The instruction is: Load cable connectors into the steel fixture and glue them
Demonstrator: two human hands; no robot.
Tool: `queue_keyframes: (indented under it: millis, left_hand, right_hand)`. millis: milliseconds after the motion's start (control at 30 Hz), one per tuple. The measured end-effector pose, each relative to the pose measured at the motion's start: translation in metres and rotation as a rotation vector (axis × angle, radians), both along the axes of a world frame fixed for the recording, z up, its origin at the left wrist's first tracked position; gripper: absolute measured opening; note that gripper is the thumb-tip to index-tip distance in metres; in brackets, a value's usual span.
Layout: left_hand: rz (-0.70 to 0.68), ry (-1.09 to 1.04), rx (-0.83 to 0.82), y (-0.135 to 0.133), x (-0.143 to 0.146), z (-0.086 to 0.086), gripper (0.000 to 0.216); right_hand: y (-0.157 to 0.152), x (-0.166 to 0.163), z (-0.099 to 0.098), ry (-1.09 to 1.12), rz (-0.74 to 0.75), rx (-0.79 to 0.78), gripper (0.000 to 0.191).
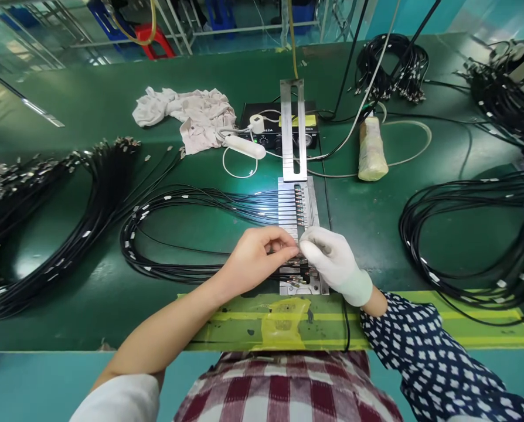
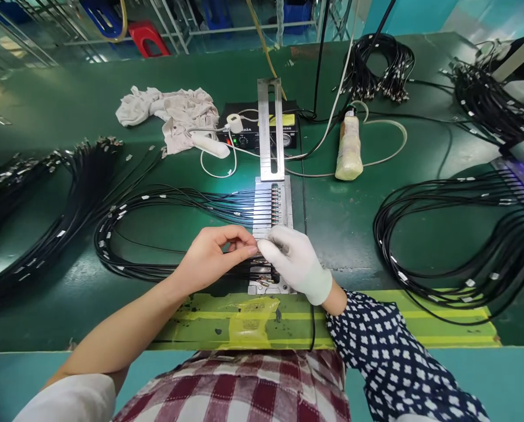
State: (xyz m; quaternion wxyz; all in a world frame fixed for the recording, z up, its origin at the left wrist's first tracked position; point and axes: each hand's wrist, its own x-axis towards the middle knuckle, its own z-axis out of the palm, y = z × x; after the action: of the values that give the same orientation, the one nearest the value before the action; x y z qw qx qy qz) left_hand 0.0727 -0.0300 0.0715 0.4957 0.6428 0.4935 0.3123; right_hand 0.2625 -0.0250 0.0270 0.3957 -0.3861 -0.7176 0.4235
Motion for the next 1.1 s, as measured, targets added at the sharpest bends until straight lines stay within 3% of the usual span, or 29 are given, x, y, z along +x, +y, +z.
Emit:
queue_keyframes:
  millis: [367, 533, 700, 1100]
  left_hand:
    - [-0.080, -0.101, -0.242, 0.009, -0.008, 0.000, 0.022]
    - [-0.096, -0.063, -0.199, 0.009, -0.009, -0.001, 0.020]
    - [-0.108, -0.073, -0.160, 0.006, -0.004, -0.008, 0.014]
    - [-0.128, -0.090, -0.288, 0.010, -0.009, -0.003, 0.019]
  right_hand:
    - [-0.005, 0.001, -0.005, 0.041, -0.014, -0.151, 0.044]
    - [-0.004, 0.002, -0.008, 0.070, -0.022, -0.198, 0.043]
    - [-0.005, 0.001, -0.007, 0.051, 0.001, -0.136, 0.041]
    - [-0.006, 0.002, -0.005, 0.055, 0.010, -0.175, 0.047]
